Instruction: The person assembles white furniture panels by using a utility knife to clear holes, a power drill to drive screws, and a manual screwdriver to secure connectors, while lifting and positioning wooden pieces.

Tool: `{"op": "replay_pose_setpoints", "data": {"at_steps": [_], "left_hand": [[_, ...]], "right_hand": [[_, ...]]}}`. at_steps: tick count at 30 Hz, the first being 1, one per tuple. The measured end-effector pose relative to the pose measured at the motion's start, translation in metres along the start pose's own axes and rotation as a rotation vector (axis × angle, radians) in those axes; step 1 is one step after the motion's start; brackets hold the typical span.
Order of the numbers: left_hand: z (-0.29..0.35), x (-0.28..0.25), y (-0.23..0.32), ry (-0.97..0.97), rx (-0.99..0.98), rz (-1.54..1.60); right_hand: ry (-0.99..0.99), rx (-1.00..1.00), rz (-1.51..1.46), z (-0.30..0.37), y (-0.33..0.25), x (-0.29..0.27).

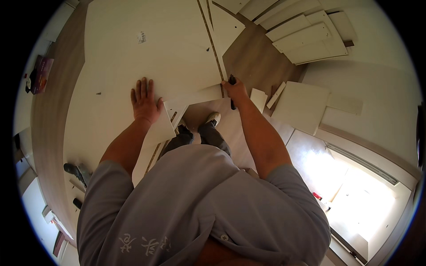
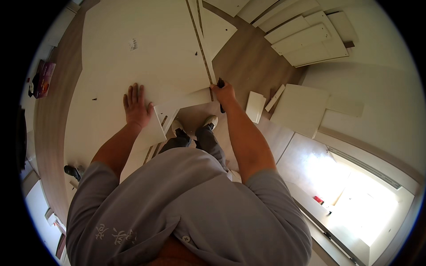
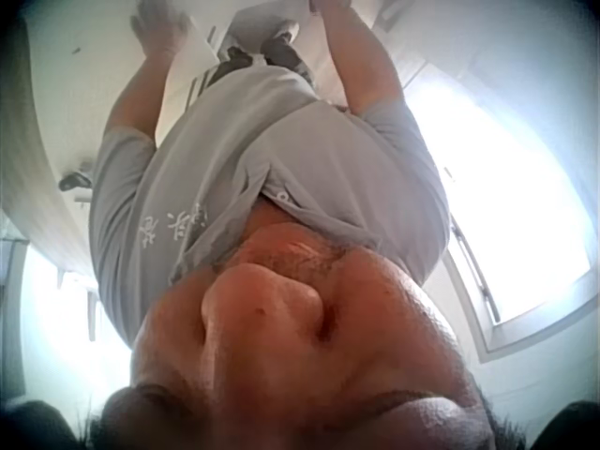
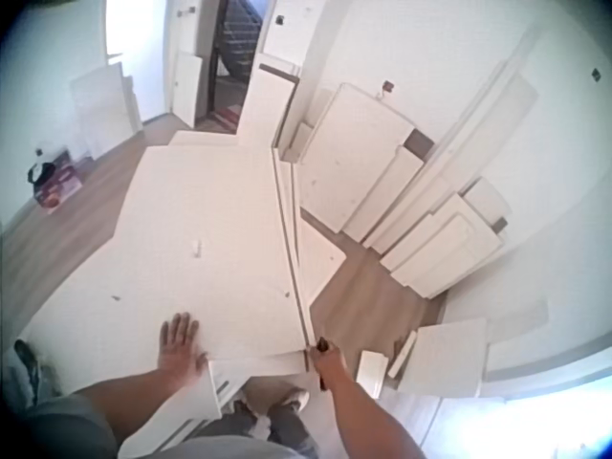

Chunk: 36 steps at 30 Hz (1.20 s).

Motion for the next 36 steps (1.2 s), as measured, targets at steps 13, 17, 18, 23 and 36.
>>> {"op": "replay_pose_setpoints", "data": {"at_steps": [13,17,18,23,36], "left_hand": [[-0.002,0.001,0.001,0.018,-0.009,-0.018],[-0.002,0.004,0.000,0.025,-0.009,-0.016],[-0.003,0.005,-0.001,0.027,-0.011,-0.013],[-0.001,0.006,0.001,0.040,-0.012,-0.032],[-0.001,0.004,0.003,0.153,0.043,0.036]], "right_hand": [[-0.037,0.121,-0.189,0.004,0.008,0.003],[-0.088,0.121,-0.241,0.002,0.010,0.006],[-0.097,0.125,-0.218,0.001,0.007,0.006],[-0.116,0.022,-0.147,-0.007,0.013,0.003],[-0.004,-0.071,-0.066,-0.002,0.022,-0.002]]}}
Point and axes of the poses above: each hand's wrist, its own z-axis away from the middle knuckle, its own x-axis out of the palm, y = z × x, the point moved 10 cm from there along -z, towards the middle knuckle, and after that the axes turned 15 degrees about -x, right-handed, at the moved point
